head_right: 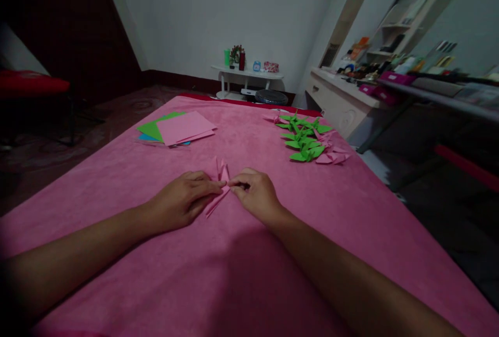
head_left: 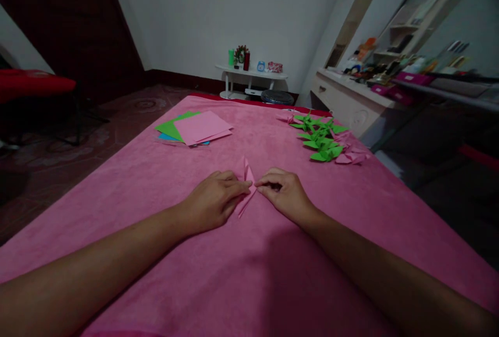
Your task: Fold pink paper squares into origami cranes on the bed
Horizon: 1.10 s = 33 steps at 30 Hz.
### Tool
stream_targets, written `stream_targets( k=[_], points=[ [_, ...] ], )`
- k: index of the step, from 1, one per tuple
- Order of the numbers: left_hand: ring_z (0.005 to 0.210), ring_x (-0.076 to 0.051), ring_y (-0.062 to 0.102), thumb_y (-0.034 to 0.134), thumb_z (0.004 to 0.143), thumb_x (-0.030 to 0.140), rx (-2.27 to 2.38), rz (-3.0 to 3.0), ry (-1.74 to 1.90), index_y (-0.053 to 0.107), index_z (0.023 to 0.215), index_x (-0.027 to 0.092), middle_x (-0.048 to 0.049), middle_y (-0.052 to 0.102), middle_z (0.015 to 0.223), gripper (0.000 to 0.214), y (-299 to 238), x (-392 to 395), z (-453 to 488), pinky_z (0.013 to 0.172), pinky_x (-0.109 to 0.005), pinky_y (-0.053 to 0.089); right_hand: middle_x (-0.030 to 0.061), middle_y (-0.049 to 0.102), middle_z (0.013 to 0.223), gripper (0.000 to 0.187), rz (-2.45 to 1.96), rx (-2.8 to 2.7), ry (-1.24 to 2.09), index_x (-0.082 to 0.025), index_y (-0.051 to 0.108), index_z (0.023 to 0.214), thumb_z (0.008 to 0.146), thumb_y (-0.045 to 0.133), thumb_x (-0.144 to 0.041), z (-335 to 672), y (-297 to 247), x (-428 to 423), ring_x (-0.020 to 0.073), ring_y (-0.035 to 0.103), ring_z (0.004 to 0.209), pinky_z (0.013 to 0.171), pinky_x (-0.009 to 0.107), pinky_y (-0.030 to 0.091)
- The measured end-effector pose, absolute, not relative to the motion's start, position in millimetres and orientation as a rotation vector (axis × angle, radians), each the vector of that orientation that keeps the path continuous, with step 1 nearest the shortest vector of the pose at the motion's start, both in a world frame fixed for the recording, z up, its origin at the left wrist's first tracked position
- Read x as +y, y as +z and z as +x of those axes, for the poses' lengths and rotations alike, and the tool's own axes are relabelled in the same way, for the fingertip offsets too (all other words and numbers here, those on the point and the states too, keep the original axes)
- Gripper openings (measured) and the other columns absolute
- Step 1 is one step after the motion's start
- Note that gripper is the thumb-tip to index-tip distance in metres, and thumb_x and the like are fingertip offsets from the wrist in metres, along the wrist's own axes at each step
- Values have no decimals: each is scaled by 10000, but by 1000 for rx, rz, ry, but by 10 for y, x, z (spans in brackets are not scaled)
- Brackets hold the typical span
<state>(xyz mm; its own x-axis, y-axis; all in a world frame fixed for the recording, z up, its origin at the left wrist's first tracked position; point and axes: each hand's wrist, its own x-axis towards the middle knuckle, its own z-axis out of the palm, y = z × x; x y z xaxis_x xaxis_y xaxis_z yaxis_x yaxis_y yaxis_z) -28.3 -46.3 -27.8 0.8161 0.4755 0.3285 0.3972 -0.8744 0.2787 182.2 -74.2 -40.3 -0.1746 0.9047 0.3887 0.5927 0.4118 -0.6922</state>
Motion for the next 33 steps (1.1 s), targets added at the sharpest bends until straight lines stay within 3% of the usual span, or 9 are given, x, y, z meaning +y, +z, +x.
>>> stream_targets(
  k=[6, 16, 22, 33],
  points=[
    [884, -186, 543, 449, 864, 164, 658, 2790, 579, 587, 1127, 193, -69, 651, 969, 298, -269, -458, -269, 788, -344, 449, 3, 606, 728, 135, -1302, -1892, 467, -192, 713, 771, 745, 616, -102, 1848, -464, -706, 101, 528, 632, 570, 216, 378],
    [891, -183, 523, 452, 863, 148, 642, 2797, 582, 529, 1225, 185, -76, 639, 962, 372, -250, -483, -252, 786, -329, 462, -7, 631, 723, 110, -1368, -1852, 511, -179, 707, 768, 731, 616, -129, 1856, -483, -642, 81, 504, 595, 535, 207, 330],
    [912, -184, 532, 468, 846, 133, 581, 2839, 624, 576, 1157, 185, -74, 644, 1077, 333, -272, -475, -264, 807, -338, 469, -18, 625, 695, 81, -1398, -1845, 510, -184, 702, 751, 716, 640, -144, 1840, -479, -637, 76, 494, 575, 524, 205, 314],
    [936, -181, 590, 509, 858, 206, 586, 2933, 682, 622, 1099, 209, -49, 672, 1068, 266, -323, -445, -306, 808, -317, 497, -19, 631, 711, 51, -1447, -1866, 474, -206, 689, 720, 697, 672, -164, 1790, -436, -660, 82, 500, 583, 504, 205, 300]
  ],
)
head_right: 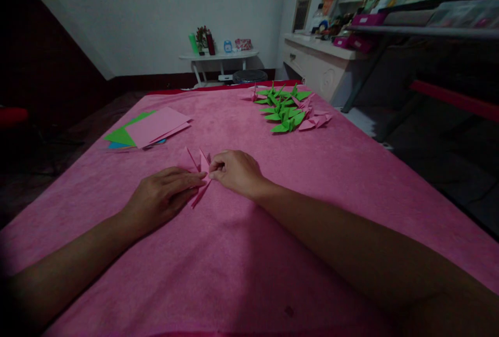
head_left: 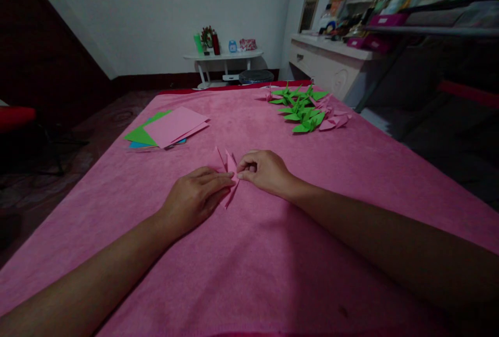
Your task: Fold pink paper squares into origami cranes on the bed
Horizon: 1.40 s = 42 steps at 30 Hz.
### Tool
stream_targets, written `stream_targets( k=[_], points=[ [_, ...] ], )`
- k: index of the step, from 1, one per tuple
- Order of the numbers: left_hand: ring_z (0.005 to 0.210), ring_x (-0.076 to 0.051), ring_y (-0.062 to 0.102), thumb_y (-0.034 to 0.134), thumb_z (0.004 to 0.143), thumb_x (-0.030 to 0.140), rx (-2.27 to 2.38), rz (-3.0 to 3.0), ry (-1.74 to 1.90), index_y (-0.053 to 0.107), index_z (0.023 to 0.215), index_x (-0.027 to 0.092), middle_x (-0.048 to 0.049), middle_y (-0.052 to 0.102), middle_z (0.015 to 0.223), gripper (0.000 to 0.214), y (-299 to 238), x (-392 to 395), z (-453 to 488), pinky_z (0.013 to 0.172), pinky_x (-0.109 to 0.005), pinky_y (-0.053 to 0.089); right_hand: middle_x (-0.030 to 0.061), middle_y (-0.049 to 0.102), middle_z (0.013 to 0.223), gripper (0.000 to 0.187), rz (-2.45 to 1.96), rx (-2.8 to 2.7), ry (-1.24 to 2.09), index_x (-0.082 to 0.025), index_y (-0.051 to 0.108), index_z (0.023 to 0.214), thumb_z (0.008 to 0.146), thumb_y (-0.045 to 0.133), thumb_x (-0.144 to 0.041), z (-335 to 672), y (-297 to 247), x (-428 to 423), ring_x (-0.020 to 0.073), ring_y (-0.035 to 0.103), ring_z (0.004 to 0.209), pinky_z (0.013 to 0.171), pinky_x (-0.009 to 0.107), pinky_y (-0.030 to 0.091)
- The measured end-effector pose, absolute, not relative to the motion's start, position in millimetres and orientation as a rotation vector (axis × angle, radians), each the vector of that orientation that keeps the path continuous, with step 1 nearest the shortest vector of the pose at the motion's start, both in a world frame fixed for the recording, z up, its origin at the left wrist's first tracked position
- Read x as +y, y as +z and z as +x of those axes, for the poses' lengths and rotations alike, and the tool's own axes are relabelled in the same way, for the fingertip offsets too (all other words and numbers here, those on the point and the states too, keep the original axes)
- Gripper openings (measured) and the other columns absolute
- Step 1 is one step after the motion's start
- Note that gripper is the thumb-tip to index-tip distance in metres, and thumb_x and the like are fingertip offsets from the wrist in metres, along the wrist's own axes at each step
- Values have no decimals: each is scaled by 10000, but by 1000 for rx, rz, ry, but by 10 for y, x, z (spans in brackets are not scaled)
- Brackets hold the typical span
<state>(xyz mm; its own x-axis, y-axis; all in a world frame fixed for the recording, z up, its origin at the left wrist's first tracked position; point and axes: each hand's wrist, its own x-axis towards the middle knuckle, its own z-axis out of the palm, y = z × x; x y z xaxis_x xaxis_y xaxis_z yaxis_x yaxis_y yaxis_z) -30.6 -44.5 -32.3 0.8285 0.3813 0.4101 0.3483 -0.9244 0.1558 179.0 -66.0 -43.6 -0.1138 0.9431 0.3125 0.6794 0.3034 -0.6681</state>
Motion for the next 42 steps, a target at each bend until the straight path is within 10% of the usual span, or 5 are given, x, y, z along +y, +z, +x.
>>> stream_targets(
  k=[42],
  points=[
    [803, -154, 653, 520, 850, 214, 468, 3070, 718, 676, 999, 189, -28, 707, 1002, 217, -304, -427, -299, 711, -289, 535, -20, 658, 723, 66, -1444, -1897, 460, -224, 713, 725, 700, 676, -176, 1781, -419, -657, 92, 530, 596, 507, 218, 309]
  ],
)
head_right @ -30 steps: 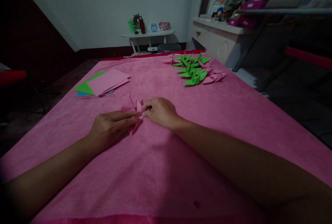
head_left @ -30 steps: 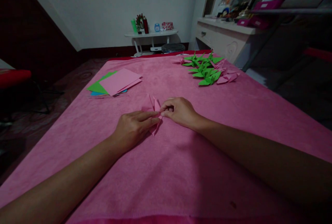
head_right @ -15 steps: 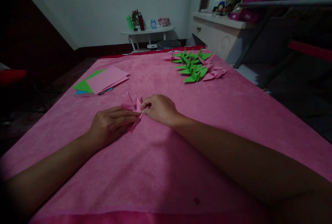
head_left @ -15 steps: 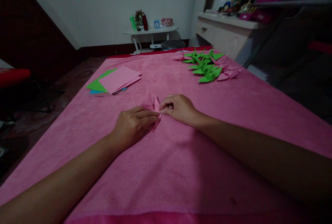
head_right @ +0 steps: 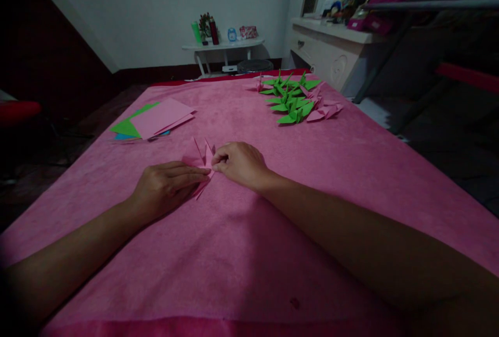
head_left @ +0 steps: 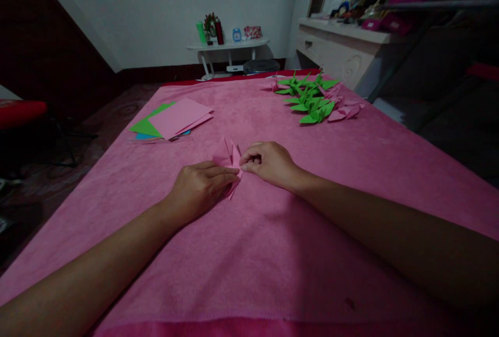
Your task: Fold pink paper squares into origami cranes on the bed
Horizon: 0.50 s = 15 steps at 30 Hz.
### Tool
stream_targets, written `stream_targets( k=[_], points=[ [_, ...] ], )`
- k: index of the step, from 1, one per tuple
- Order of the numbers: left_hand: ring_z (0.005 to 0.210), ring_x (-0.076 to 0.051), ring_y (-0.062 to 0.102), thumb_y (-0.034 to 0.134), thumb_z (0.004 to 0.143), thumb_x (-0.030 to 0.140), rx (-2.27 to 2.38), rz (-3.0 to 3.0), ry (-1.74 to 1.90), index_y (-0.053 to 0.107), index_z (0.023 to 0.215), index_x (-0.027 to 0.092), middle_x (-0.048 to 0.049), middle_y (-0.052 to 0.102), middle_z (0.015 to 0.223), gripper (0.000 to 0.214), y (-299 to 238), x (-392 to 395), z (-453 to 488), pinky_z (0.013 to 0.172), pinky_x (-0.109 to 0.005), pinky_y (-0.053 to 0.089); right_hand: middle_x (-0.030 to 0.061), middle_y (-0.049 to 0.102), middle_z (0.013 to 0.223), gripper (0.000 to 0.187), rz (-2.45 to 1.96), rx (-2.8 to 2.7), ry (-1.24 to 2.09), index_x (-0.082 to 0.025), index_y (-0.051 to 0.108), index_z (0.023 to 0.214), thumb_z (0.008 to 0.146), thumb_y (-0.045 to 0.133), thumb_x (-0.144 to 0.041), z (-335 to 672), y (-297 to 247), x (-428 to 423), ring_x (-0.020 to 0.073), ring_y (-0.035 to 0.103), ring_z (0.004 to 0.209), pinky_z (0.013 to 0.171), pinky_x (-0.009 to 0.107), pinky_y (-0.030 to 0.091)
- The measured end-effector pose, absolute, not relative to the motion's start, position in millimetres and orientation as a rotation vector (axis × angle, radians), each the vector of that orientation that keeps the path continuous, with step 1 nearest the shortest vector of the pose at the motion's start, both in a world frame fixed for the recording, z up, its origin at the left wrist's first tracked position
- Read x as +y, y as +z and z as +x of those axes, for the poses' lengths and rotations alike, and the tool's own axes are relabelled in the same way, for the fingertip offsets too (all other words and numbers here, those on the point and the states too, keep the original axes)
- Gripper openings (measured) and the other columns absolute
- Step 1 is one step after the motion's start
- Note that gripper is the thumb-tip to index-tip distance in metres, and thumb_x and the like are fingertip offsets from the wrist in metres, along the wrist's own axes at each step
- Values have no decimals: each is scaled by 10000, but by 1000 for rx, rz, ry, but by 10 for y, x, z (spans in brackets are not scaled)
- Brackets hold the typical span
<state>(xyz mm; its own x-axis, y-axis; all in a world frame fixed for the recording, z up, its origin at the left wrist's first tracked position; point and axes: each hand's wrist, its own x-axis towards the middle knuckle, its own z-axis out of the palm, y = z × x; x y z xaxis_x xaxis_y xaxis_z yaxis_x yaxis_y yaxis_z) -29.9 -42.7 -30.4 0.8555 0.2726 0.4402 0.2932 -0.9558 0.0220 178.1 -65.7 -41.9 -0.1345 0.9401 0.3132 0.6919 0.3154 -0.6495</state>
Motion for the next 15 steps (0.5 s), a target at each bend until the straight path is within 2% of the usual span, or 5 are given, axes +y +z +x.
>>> stream_targets(
  k=[15],
  points=[
    [869, -158, 651, 555, 824, 191, -485, -3092, -757, 673, 1032, 230, -26, 700, 1027, 243, -337, -375, -355, 752, -291, 517, -29, 640, 720, 85, -1502, -1915, 461, -240, 708, 732, 659, 741, -268, 1743, -373, -695, 90, 518, 600, 503, 222, 300]
  ],
)
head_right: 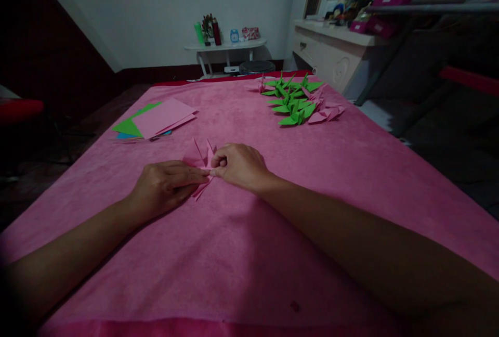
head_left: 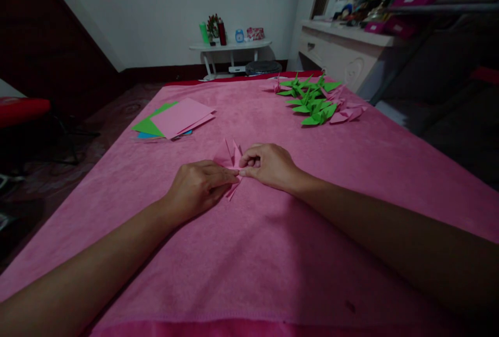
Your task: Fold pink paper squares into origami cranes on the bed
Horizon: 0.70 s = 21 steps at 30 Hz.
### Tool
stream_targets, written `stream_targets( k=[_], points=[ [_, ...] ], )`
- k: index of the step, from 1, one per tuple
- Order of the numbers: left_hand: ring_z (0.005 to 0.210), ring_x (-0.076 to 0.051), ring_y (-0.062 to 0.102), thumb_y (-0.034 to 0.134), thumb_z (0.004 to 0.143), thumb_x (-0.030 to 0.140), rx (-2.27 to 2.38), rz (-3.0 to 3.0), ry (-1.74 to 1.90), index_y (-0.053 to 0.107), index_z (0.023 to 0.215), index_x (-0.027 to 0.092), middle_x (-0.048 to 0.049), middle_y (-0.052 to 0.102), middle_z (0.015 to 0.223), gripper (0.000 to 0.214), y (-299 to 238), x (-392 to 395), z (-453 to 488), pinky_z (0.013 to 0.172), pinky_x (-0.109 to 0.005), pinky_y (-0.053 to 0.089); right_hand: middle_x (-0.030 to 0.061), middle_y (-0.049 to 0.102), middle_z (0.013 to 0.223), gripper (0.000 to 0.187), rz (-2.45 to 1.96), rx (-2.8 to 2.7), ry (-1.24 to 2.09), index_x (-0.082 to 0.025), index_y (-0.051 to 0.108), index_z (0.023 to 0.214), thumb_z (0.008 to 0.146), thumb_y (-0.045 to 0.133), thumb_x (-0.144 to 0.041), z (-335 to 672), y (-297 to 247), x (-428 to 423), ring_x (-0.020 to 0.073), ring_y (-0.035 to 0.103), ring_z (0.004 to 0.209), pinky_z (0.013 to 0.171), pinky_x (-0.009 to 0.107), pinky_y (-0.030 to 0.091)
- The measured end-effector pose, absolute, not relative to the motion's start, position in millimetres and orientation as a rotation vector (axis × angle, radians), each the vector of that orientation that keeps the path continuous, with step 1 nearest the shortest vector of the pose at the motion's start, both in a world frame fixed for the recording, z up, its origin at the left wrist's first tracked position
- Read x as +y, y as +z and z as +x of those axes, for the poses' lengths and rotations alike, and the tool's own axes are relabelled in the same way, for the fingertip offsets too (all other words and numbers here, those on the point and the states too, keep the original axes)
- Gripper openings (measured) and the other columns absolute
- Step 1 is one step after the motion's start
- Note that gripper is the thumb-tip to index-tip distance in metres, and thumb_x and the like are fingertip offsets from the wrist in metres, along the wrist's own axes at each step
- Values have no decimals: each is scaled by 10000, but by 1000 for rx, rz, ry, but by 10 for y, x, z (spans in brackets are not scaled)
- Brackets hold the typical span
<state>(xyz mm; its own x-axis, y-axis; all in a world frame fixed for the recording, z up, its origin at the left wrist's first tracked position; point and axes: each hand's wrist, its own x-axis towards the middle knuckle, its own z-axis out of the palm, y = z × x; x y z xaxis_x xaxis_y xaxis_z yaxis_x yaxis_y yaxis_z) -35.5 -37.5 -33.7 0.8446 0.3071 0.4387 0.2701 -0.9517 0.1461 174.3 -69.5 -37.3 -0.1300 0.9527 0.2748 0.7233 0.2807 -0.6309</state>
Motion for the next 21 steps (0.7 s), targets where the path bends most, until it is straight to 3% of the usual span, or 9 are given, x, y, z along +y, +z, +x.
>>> stream_targets(
  k=[10, 21],
  points=[
    [871, -131, 671, 568, 830, 228, 413, 2970, 751, 675, 1030, 247, -11, 697, 1042, 228, -325, -387, -409, 734, -227, 536, -28, 647, 748, 86, -1520, -1947, 468, -235, 695, 759, 680, 724, -253, 1744, -360, -706, 94, 535, 640, 529, 212, 324],
    [894, -134, 668, 578, 818, 221, 455, 2962, 697, 681, 1014, 264, 16, 685, 1075, 225, -307, -418, -430, 745, -233, 538, -31, 639, 741, 81, -1514, -1941, 485, -236, 693, 762, 686, 718, -250, 1744, -372, -701, 94, 535, 639, 544, 218, 334]
  ],
)
